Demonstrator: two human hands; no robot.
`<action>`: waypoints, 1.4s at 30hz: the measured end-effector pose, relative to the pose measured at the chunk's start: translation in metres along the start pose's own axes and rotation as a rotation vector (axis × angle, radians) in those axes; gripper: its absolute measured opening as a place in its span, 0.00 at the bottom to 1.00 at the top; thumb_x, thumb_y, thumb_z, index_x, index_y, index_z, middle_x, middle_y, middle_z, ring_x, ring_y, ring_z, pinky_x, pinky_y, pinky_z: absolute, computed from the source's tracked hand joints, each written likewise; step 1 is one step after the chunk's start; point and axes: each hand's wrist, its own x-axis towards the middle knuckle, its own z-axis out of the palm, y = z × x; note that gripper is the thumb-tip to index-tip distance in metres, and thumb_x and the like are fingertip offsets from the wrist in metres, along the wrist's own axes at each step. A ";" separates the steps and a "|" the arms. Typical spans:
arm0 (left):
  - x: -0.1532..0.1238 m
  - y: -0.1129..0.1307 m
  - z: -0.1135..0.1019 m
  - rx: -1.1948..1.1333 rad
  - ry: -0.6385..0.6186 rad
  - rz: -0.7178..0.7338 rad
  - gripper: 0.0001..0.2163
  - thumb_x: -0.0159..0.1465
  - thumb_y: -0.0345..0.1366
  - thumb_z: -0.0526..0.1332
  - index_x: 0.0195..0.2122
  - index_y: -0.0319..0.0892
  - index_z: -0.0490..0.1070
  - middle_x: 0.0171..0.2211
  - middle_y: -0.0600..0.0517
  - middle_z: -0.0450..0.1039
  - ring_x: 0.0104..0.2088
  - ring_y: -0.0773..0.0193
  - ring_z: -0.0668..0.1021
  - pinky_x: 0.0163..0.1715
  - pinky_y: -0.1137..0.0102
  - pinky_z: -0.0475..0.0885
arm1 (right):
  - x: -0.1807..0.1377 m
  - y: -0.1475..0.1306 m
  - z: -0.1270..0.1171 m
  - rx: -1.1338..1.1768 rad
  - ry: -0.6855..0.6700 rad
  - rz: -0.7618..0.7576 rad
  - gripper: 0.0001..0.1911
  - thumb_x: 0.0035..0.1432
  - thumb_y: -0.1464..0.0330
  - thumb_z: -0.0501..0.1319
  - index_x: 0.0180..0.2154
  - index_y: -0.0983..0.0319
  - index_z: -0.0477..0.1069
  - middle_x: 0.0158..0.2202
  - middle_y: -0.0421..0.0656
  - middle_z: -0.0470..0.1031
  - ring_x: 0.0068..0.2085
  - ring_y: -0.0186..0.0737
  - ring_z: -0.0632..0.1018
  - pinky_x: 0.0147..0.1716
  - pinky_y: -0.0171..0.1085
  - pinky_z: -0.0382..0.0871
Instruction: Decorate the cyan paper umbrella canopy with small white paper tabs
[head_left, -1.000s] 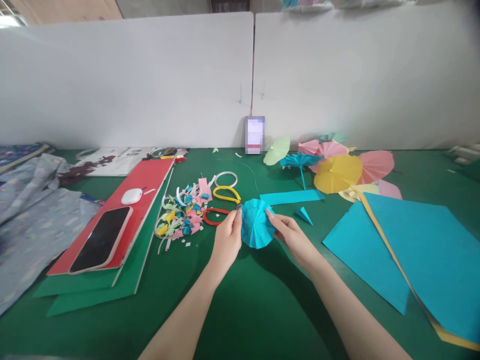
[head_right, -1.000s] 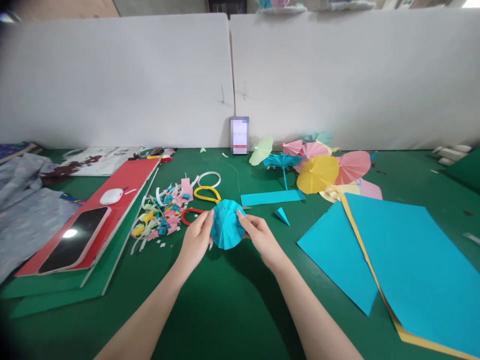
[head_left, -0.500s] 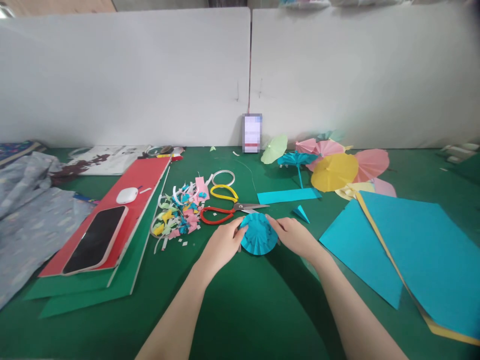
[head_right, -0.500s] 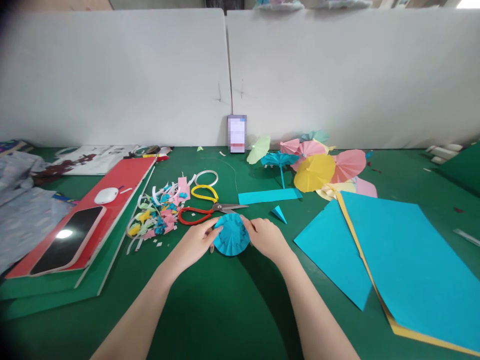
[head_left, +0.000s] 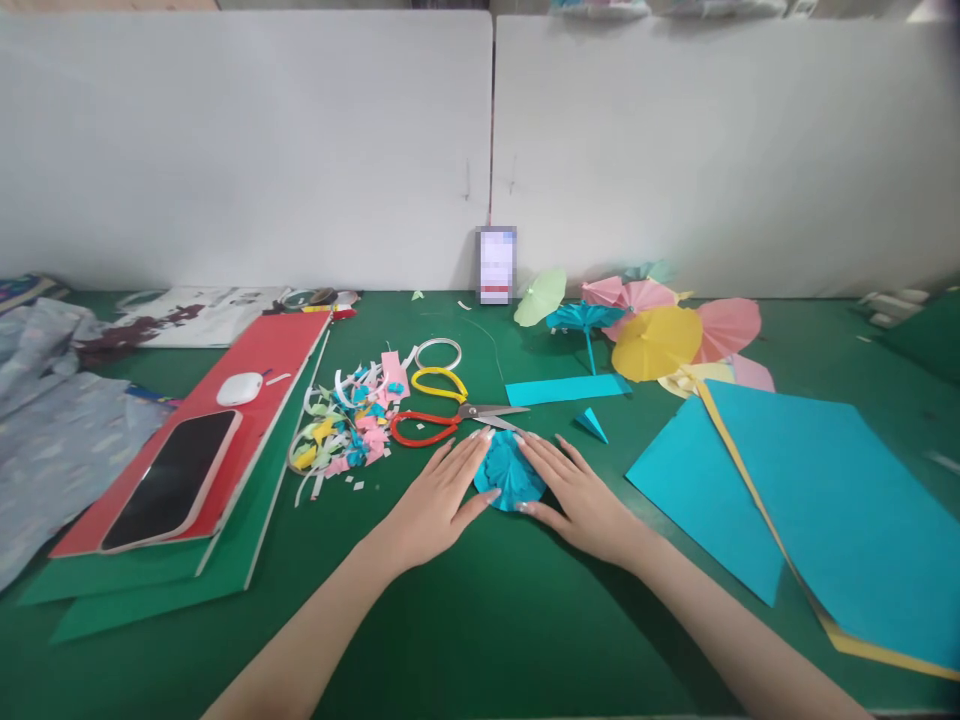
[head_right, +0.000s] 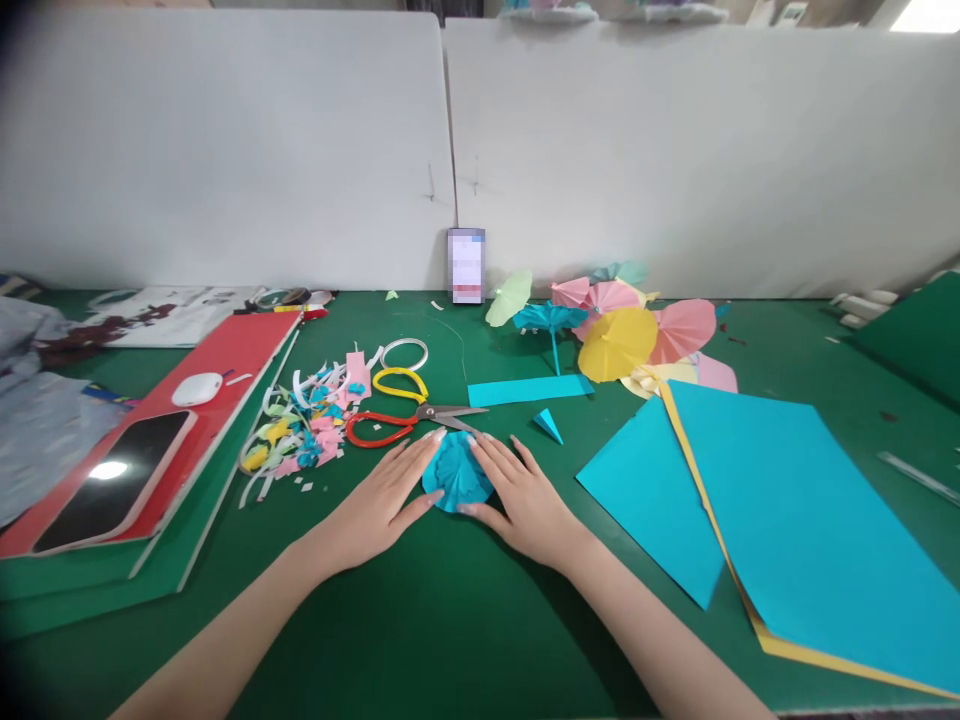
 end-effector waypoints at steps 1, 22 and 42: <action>-0.002 0.002 0.002 0.012 -0.003 -0.001 0.27 0.68 0.45 0.45 0.65 0.46 0.37 0.65 0.49 0.46 0.64 0.61 0.51 0.62 0.59 0.51 | -0.004 -0.002 0.004 -0.010 0.005 0.006 0.34 0.64 0.57 0.50 0.65 0.60 0.41 0.66 0.47 0.49 0.65 0.42 0.50 0.63 0.52 0.44; -0.019 0.017 0.010 0.192 0.045 0.121 0.31 0.66 0.50 0.48 0.65 0.41 0.41 0.65 0.46 0.45 0.65 0.55 0.49 0.63 0.55 0.47 | -0.032 -0.015 0.005 -0.092 0.000 -0.045 0.35 0.64 0.58 0.49 0.66 0.59 0.36 0.66 0.45 0.50 0.65 0.44 0.51 0.62 0.54 0.45; -0.016 0.020 0.013 0.211 0.016 0.138 0.30 0.66 0.50 0.46 0.64 0.40 0.43 0.66 0.46 0.44 0.65 0.55 0.49 0.62 0.55 0.47 | -0.031 -0.017 0.007 -0.098 -0.006 -0.040 0.35 0.63 0.55 0.49 0.65 0.61 0.41 0.66 0.47 0.49 0.65 0.44 0.49 0.62 0.55 0.45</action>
